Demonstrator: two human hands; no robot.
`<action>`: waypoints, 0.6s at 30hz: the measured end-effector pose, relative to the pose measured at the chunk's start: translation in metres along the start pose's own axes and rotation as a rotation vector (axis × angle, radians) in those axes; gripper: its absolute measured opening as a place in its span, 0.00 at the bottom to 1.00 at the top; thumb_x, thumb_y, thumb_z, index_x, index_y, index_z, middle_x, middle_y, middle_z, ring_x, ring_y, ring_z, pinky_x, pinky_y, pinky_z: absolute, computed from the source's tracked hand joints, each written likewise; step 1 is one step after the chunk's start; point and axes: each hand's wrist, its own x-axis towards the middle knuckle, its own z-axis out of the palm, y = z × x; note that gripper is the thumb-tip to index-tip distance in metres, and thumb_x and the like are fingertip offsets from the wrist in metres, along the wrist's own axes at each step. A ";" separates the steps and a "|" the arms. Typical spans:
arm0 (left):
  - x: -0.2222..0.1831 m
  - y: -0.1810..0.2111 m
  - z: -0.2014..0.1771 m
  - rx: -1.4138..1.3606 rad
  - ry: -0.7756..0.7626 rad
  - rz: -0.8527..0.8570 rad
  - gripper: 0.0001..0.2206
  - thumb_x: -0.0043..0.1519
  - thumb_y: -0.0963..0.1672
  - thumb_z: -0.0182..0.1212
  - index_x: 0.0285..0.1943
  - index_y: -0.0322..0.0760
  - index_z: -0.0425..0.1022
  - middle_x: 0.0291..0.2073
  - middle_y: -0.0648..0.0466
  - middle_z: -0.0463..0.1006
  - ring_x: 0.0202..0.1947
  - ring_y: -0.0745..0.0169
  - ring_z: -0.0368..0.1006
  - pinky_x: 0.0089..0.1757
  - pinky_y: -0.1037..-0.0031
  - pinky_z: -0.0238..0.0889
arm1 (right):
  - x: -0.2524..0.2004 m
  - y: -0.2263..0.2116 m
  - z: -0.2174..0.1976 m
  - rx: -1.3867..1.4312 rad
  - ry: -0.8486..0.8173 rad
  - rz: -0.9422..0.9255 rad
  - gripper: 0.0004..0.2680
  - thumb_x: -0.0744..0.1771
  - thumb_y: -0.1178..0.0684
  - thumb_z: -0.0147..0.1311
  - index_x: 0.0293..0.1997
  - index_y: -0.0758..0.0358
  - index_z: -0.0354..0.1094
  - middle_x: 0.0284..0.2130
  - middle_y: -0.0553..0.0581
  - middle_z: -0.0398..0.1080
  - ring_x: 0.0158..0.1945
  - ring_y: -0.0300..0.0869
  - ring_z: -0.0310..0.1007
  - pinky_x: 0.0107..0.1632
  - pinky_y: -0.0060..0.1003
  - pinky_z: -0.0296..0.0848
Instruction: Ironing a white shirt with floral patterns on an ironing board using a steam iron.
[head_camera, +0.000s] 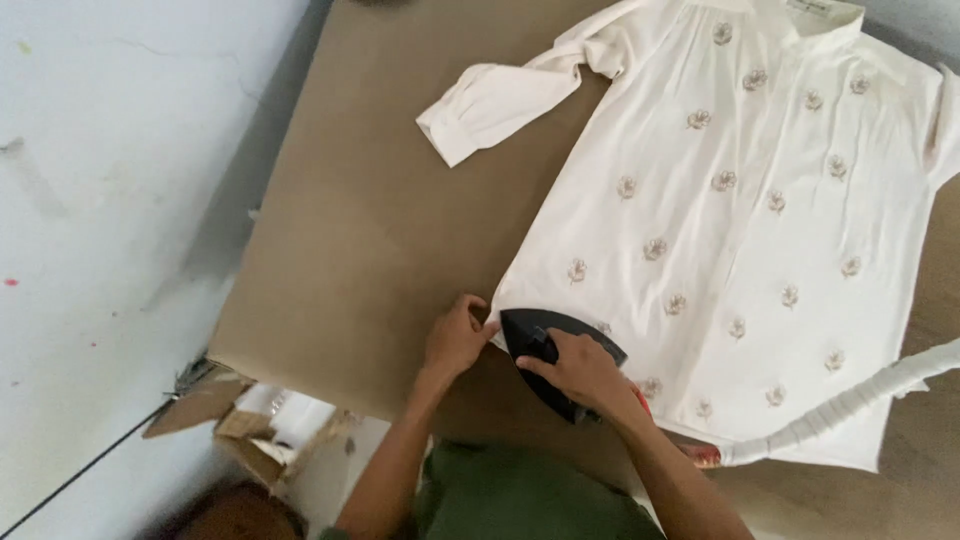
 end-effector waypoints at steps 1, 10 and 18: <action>-0.009 0.005 -0.008 0.202 -0.066 -0.001 0.17 0.65 0.47 0.63 0.61 0.41 0.70 0.38 0.46 0.81 0.43 0.46 0.81 0.40 0.60 0.72 | -0.001 -0.001 0.006 -0.003 -0.043 0.029 0.34 0.65 0.23 0.53 0.65 0.67 0.64 0.51 0.69 0.75 0.54 0.58 0.77 0.50 0.48 0.79; 0.094 0.061 0.001 0.134 -0.113 0.380 0.22 0.64 0.48 0.60 0.62 0.28 0.72 0.48 0.37 0.78 0.53 0.36 0.74 0.52 0.52 0.67 | 0.002 -0.019 0.011 0.030 -0.021 0.067 0.33 0.66 0.26 0.53 0.64 0.73 0.63 0.44 0.74 0.76 0.46 0.61 0.80 0.38 0.49 0.82; 0.034 0.039 0.017 0.296 -0.367 0.140 0.23 0.66 0.53 0.52 0.65 0.40 0.58 0.47 0.49 0.77 0.40 0.45 0.75 0.36 0.58 0.66 | -0.016 0.004 0.014 0.463 0.359 0.328 0.22 0.64 0.36 0.58 0.58 0.60 0.66 0.51 0.59 0.77 0.54 0.51 0.77 0.54 0.44 0.75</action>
